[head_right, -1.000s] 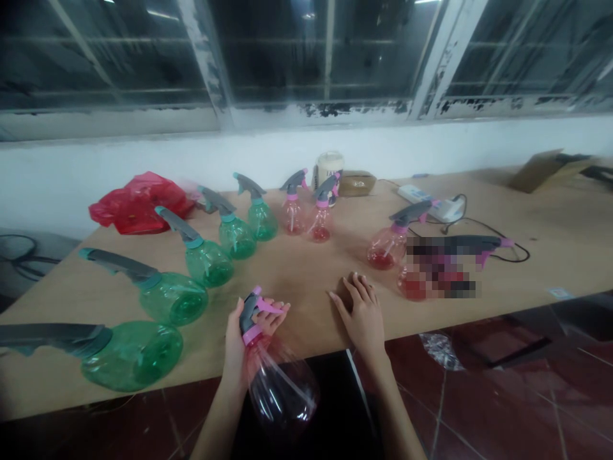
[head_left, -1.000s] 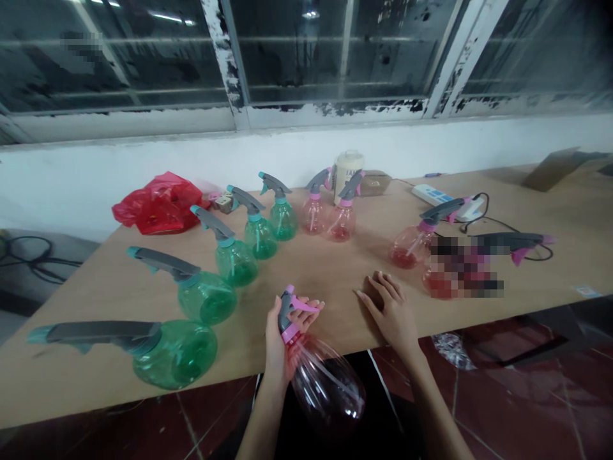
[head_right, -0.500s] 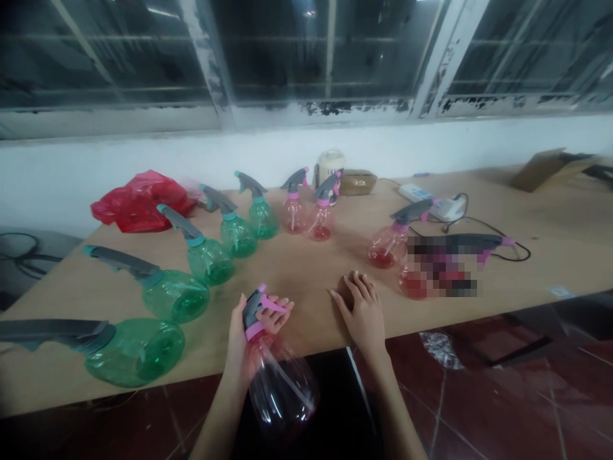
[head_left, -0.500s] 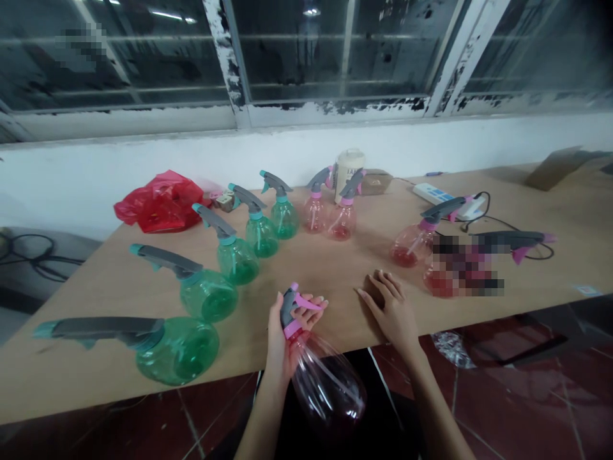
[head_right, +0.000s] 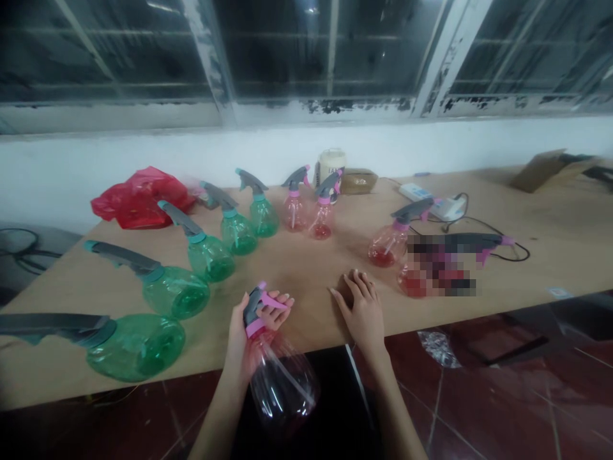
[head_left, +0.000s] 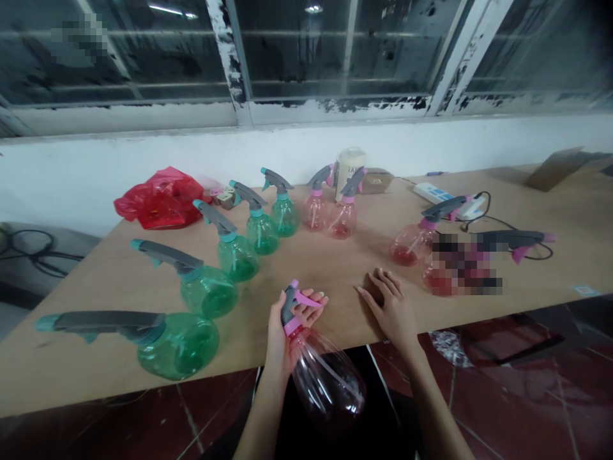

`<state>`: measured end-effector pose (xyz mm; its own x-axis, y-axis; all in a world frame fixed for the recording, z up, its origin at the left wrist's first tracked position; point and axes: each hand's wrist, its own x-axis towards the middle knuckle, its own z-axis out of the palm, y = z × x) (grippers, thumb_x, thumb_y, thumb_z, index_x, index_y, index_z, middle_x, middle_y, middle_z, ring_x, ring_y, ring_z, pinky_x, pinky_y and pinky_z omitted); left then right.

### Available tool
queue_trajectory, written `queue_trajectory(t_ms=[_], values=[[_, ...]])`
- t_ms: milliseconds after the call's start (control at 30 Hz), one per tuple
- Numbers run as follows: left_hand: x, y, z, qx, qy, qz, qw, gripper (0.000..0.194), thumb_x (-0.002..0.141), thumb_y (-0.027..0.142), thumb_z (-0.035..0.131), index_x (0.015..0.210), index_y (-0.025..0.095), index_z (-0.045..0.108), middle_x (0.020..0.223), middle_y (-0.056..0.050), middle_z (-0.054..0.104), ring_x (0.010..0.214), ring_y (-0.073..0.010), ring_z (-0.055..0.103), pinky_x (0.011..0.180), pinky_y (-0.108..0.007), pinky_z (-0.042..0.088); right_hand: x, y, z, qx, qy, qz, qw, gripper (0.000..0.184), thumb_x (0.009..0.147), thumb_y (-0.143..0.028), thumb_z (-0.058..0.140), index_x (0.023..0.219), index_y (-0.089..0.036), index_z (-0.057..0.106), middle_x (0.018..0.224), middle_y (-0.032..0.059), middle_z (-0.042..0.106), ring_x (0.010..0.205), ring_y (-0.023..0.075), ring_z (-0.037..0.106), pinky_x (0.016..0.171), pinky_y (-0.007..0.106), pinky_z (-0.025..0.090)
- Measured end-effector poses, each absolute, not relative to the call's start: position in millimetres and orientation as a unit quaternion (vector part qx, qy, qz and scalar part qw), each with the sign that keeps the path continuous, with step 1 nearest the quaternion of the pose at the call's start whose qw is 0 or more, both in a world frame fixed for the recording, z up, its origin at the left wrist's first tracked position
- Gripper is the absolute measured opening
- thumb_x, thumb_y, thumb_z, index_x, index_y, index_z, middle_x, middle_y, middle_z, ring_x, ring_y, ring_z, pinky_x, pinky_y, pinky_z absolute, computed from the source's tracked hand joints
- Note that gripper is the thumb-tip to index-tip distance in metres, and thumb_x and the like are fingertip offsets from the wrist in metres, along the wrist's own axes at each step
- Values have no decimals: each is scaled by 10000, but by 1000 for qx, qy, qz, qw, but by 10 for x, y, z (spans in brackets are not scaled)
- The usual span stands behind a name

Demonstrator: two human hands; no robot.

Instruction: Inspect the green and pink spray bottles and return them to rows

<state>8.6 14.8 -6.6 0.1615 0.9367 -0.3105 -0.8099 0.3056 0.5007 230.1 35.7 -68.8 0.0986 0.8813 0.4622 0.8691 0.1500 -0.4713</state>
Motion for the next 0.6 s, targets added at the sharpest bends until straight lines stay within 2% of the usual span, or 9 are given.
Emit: queue_trajectory(t_ms=[167, 233, 333, 400, 467, 600], values=[[96, 149, -75, 109, 291, 579, 753, 380, 790, 468, 560, 852, 110, 672, 851, -113, 697, 926, -272, 666, 916, -413, 465, 2312, 352, -688, -649, -675, 7, 350, 578, 870, -560, 453, 1226, -123, 579, 1322, 147, 537, 1288, 287, 405, 1058, 485, 332], [112, 129, -54, 117, 295, 593, 740, 326, 787, 438, 574, 817, 124, 660, 765, -70, 676, 783, -220, 676, 865, -394, 491, 2320, 350, -691, -647, -677, 6, 352, 574, 868, -555, 462, 1230, -125, 576, 1322, 148, 537, 1287, 292, 405, 1054, 493, 334], [149, 84, 1, 164, 286, 609, 722, 242, 793, 364, 586, 683, 149, 599, 595, 17, 578, 546, -120, 593, 791, -346, 519, 2332, 350, -700, -644, -677, 9, 355, 568, 863, -552, 472, 1228, -130, 578, 1315, 153, 541, 1288, 297, 406, 1047, 506, 335], [175, 65, 30, 189, 292, 604, 717, 252, 789, 362, 593, 648, 155, 567, 551, 37, 535, 493, -102, 556, 762, -331, 526, 2339, 354, -705, -645, -676, 15, 356, 567, 861, -551, 476, 1226, -129, 579, 1320, 160, 535, 1288, 298, 406, 1048, 514, 328], [196, 66, 41, 186, 326, 599, 708, 247, 771, 388, 610, 709, 150, 593, 574, 21, 573, 543, -135, 609, 764, -343, 526, 2344, 359, -701, -644, -674, 27, 361, 568, 859, -550, 482, 1224, -127, 581, 1329, 167, 525, 1293, 298, 400, 1051, 520, 320], [211, 109, 18, 164, 371, 577, 709, 347, 723, 447, 630, 814, 112, 639, 692, -79, 682, 815, -269, 692, 843, -402, 503, 2326, 310, -581, -621, -661, 115, 405, 526, 835, -543, 527, 1186, -159, 605, 1311, 146, 546, 1293, 292, 408, 1066, 538, 289]])
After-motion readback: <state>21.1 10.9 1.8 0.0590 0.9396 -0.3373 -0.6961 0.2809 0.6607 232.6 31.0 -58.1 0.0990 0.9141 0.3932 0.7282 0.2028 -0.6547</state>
